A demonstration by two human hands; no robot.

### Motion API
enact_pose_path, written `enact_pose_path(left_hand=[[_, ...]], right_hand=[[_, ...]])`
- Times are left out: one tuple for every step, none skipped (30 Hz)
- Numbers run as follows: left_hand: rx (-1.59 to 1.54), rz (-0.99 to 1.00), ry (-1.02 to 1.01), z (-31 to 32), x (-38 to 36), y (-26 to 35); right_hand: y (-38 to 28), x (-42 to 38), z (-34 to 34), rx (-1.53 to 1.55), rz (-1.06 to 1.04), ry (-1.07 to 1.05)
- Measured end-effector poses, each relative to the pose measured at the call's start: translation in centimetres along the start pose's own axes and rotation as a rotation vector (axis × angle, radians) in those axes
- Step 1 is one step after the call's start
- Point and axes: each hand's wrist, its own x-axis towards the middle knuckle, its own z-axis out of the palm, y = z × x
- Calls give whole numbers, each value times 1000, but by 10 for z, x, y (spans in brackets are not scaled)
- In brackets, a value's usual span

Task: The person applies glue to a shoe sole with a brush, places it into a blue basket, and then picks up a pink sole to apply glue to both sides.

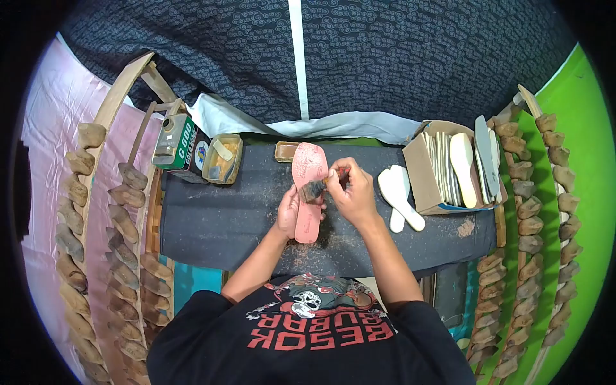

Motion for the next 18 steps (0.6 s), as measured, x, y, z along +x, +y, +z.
enact_pose_path(left_hand=[[-1, 2, 1, 0, 0, 1], [3, -3, 0, -1, 0, 1], [6, -12, -2, 1, 0, 0], [7, -18, -3, 4, -1, -1], [32, -25, -16, 7, 0, -3], [57, -30, -29, 11, 0, -2], [59, -33, -30, 14, -2, -1], [34, -9, -41, 17, -4, 0], [8, 17, -52, 18, -4, 1], [8, 21, -50, 16, -4, 1], [-33, 28, -30, 12, -4, 3], [-74, 36, -10, 11, -4, 6], [-75, 43, -6, 10, -5, 9], [-37, 47, -21, 9, -5, 11], [2, 46, -36, 9, -6, 13], [3, 44, -36, 11, -6, 13], [-1, 29, -33, 13, -5, 11], [-6, 11, -31, 15, -4, 8]], right_hand=[[-1, -1, 0, -1, 32, 2], [0, 1, 1, -1, 34, 3], [4, 6, 3, -20, -3, 74], [6, 11, 4, -39, -41, 146], [8, 15, 5, -40, -39, 152], [9, 19, 6, -48, -79, 191], [8, 21, 6, -55, -120, 229], [4, 18, 5, -35, -110, 221], [4, 15, 4, -34, -110, 221], [4, 10, 1, -50, -102, 208], [5, 6, -3, -65, -93, 193], [7, 3, -6, -88, -59, 214], [10, 4, -10, -84, -61, 208], [13, 4, -15, -105, -69, 256], [15, 4, -16, -126, -75, 308], [16, 6, -16, -38, -46, 342], [17, 7, -16, -41, -43, 348], [13, 9, -13, -19, -39, 343]])
